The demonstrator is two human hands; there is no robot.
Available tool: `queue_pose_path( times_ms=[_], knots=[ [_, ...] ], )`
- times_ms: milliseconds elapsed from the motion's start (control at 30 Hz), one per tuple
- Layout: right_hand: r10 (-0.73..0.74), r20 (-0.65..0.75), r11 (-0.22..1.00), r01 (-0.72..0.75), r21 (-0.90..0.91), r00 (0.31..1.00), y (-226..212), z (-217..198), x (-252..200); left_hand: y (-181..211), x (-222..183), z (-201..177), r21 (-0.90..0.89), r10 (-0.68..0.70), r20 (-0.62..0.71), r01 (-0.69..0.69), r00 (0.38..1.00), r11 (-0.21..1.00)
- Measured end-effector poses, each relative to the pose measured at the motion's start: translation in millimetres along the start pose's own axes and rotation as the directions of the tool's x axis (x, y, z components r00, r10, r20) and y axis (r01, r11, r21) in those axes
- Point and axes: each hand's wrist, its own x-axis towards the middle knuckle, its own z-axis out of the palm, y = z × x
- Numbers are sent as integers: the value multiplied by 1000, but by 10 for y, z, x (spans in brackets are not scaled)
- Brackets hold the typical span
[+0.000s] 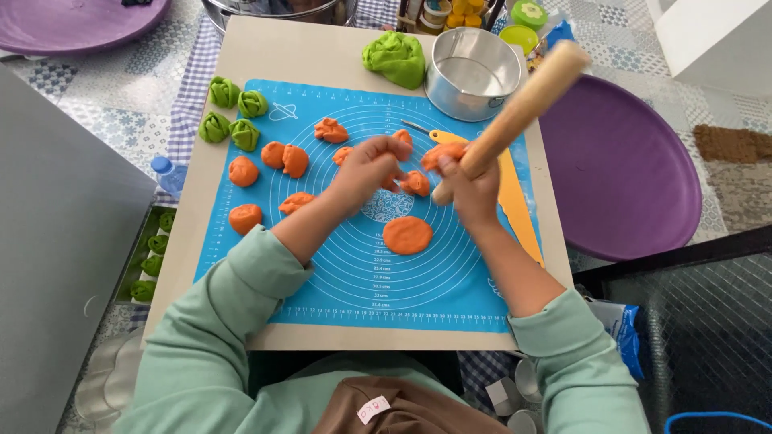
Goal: Flattening small dough balls with a rolling pin and shaping them into decorative forms on a silicone mat.
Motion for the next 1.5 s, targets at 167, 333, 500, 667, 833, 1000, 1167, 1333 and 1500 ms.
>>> queue_pose_path(
  times_ms=[167,333,500,667,833,1000,1167,1333,1500],
  knots=[
    [-26,29,954,34,-297,999,-353,26,146,136,57,-213,-73,-72,-191,59,979,996],
    [36,-1,950,-35,-310,999,-90,-43,184,262,80,-207,-131,-125,-260,93,958,987],
    [-5,24,955,12,-297,1000,-175,-16,141,318,461,-260,29,101,-202,-97,974,995],
    [-57,45,952,68,-300,997,-209,-32,121,395,661,-295,544,94,-100,-24,991,839],
    [-59,50,955,70,-288,997,-62,-109,153,115,539,-563,978,169,62,-94,984,185],
    [-108,50,949,118,-291,993,-93,-36,143,-275,683,-1155,875,12,244,-215,970,-434],
    [-120,71,937,136,-321,990,-66,-54,130,-48,776,-1315,991,40,-109,105,993,78],
    [-105,80,943,124,-308,991,-71,-58,130,-296,1193,-1494,996,102,-94,94,990,7],
    [-118,74,938,136,-318,990,-49,-74,147,24,1000,-1160,977,250,-148,103,957,185]
  ],
)
